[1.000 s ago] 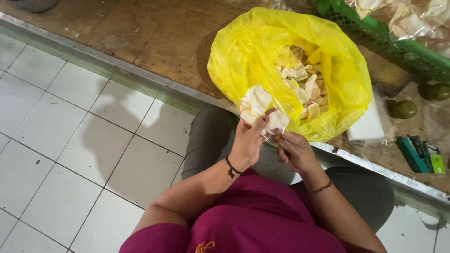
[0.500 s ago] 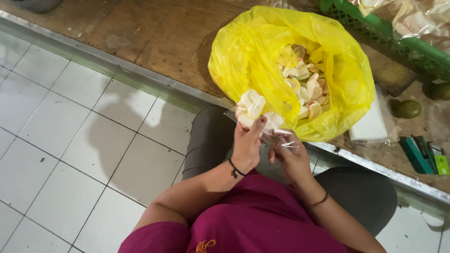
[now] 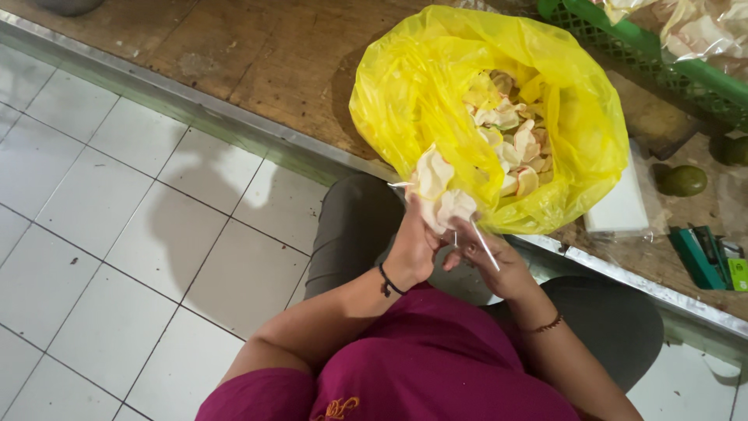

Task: The person sits on the floor and packs white, petal-shaped food items from a yellow plastic bag into small clear plastic bags. They arrange the items inside, fold the bags, and use a lighter to heat-seal the edges.

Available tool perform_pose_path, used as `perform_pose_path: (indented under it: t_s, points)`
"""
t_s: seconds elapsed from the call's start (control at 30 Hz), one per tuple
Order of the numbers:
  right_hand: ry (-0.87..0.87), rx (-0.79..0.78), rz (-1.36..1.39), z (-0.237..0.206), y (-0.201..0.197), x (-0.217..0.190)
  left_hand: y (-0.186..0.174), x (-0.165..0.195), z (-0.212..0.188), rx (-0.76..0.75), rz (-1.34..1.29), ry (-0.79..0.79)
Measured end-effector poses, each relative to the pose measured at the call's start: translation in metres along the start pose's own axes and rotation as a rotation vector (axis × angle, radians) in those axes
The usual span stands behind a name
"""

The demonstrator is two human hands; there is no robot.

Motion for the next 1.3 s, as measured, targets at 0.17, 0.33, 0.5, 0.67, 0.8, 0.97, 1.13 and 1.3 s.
perform_pose_path:
  t_s: [0.17,0.33,0.5,0.67,0.8,0.97,1.13,1.3]
  points:
    - [-0.011,-0.071,-0.067,-0.001,-0.003,0.003,-0.029,0.007,-0.016,0.811,0.615,0.051]
    - [-0.061,-0.069,-0.068,-0.003,-0.007,0.000,-0.036,0.007,-0.021,0.823,0.683,0.120]
    - [-0.051,-0.043,0.023,-0.006,-0.009,0.001,-0.033,-0.001,-0.026,0.806,0.761,0.052]
    - [-0.016,-0.062,-0.239,-0.005,-0.010,0.000,-0.028,0.000,-0.023,0.852,0.770,0.003]
    - [-0.028,-0.156,-0.437,-0.003,-0.009,-0.006,-0.028,0.001,-0.027,0.850,0.730,-0.022]
    - [0.048,-0.069,-0.196,-0.004,-0.017,-0.004,-0.042,0.003,-0.033,0.858,0.654,0.055]
    - [0.087,0.078,-0.099,-0.007,-0.025,-0.004,-0.040,0.016,-0.030,0.777,0.742,-0.013]
    - [0.144,0.072,-0.080,-0.010,-0.032,-0.008,-0.021,0.039,-0.025,0.740,0.925,-0.067]
Point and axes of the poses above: each hand's wrist, its own z-axis towards the middle knuckle, its own y-axis out of the palm, x = y × z, the point moved 4 cm from there along z, towards the middle knuckle, and after that the axes turned 6 degrees about -x, right-handed, at the moved point
